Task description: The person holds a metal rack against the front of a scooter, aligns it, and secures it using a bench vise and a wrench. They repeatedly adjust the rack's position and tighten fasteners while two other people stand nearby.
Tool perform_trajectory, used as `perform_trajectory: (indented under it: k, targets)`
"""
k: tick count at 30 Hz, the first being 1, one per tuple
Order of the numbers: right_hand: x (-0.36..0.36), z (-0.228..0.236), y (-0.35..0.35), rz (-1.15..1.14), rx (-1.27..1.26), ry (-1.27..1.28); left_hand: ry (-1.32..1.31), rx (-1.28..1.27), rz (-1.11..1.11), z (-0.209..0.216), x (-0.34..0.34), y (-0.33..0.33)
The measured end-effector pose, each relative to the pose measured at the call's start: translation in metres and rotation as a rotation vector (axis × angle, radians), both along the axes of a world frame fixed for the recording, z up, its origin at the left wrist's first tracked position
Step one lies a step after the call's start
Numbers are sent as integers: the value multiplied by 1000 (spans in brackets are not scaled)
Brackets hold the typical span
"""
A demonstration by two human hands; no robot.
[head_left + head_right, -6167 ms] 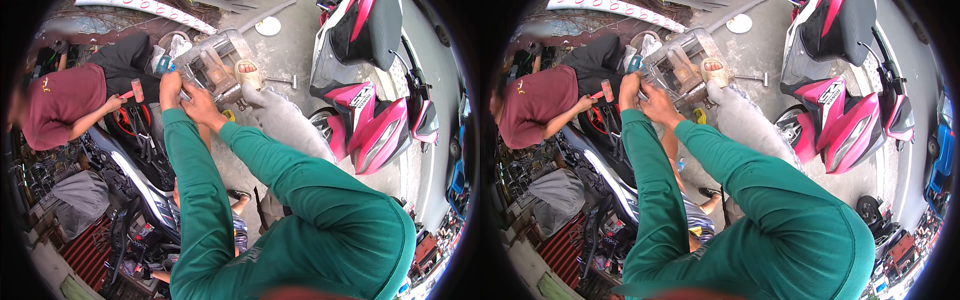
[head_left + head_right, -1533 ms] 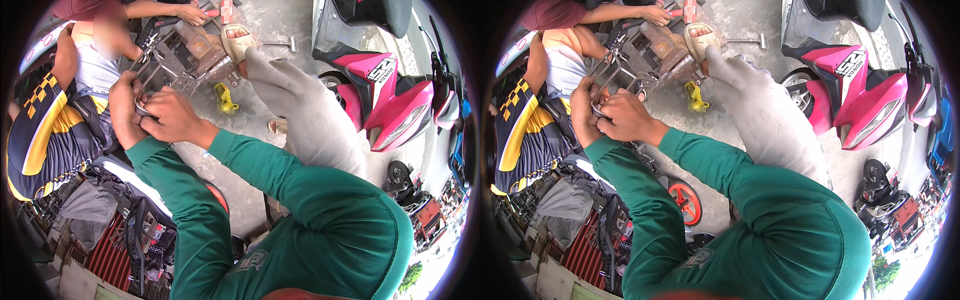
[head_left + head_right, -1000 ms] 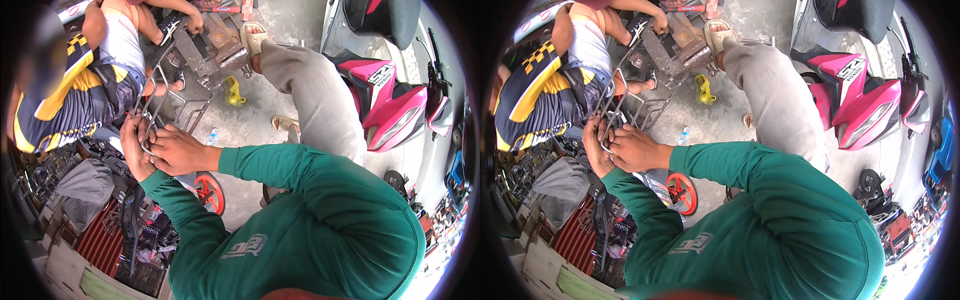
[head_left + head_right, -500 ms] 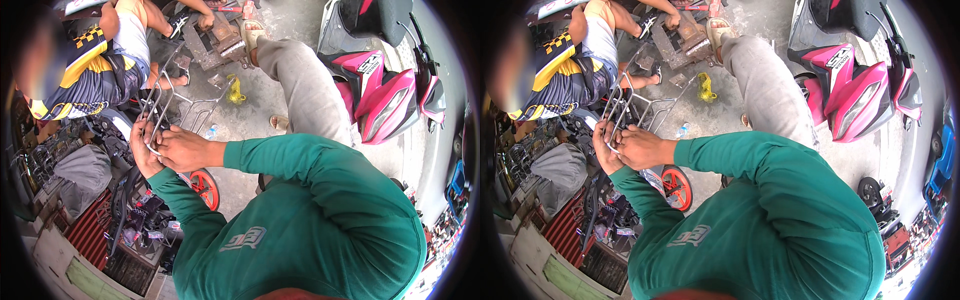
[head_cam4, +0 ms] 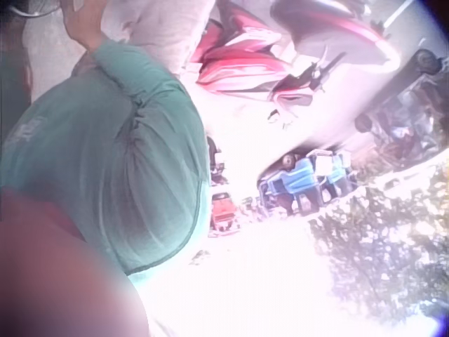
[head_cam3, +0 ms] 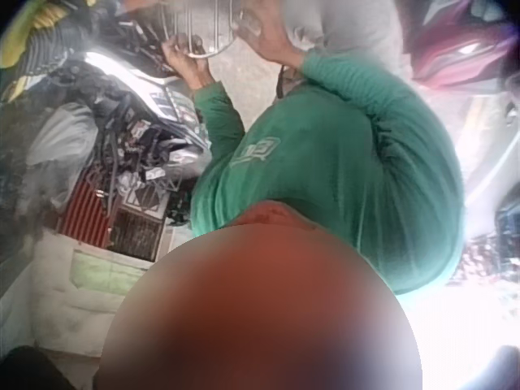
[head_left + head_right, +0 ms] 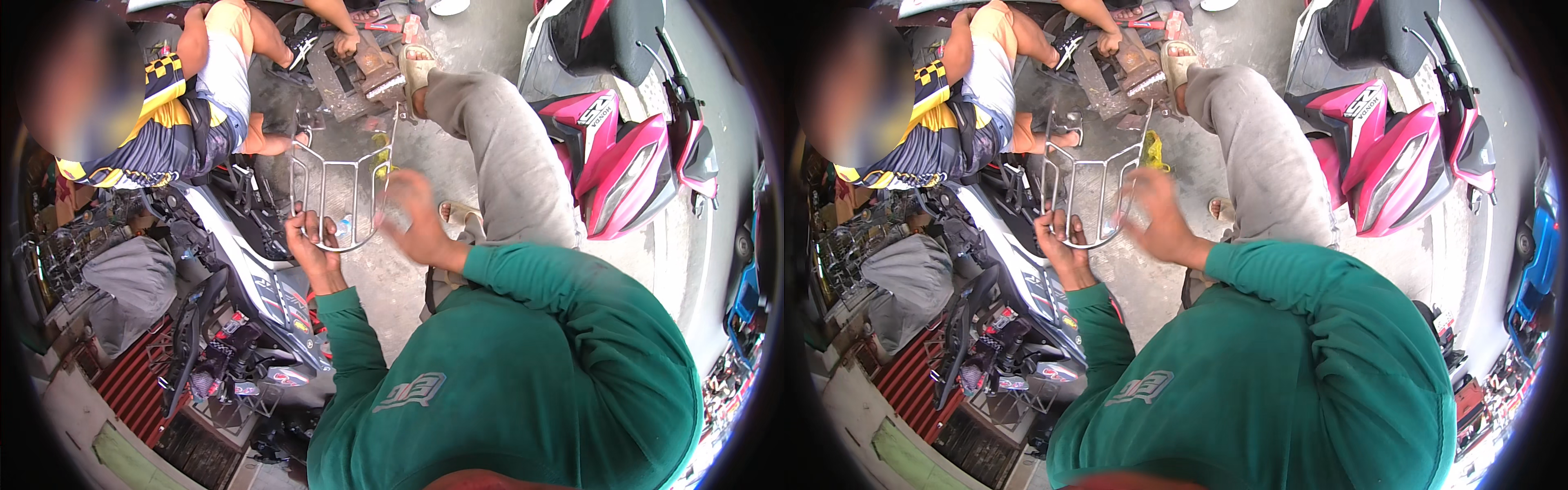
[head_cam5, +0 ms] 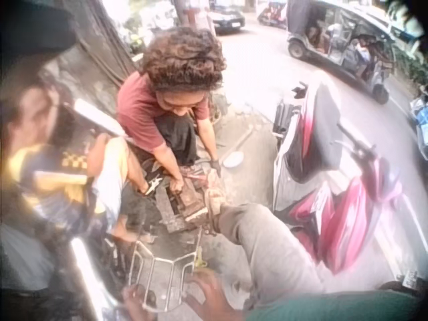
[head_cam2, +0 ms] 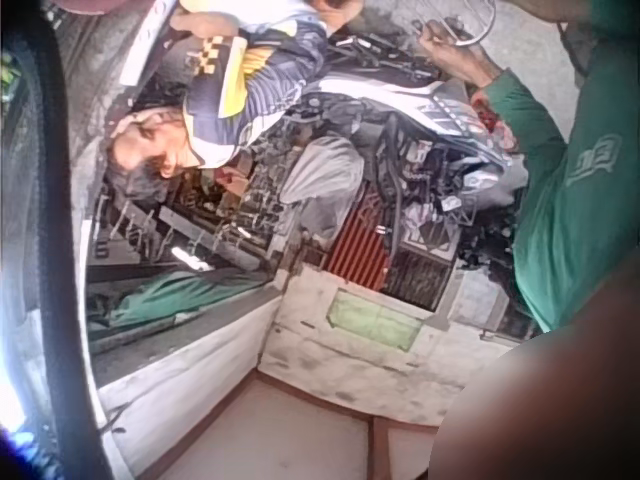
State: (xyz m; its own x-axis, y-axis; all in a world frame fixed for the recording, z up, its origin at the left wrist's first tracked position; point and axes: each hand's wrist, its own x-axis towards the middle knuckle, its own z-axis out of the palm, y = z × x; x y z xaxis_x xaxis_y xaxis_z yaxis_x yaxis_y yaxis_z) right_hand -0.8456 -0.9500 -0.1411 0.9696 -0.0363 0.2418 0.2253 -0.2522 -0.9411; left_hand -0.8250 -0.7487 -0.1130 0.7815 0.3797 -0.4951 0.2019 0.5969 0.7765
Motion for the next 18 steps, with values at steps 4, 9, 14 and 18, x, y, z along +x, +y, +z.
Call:
perform_trajectory:
  k: [4,9,14,18]
  targets:
    - [21,-49,-3,-166,960,1411,8,-89,65,-37,-27,-23]
    - [18,-75,27,-141,817,1296,26,-91,80,-76,-74,-31]
    - [8,-80,22,-82,699,1096,63,-185,130,-105,-109,-38]
    - [14,-77,16,-70,655,1128,94,-178,147,-119,-115,-44]
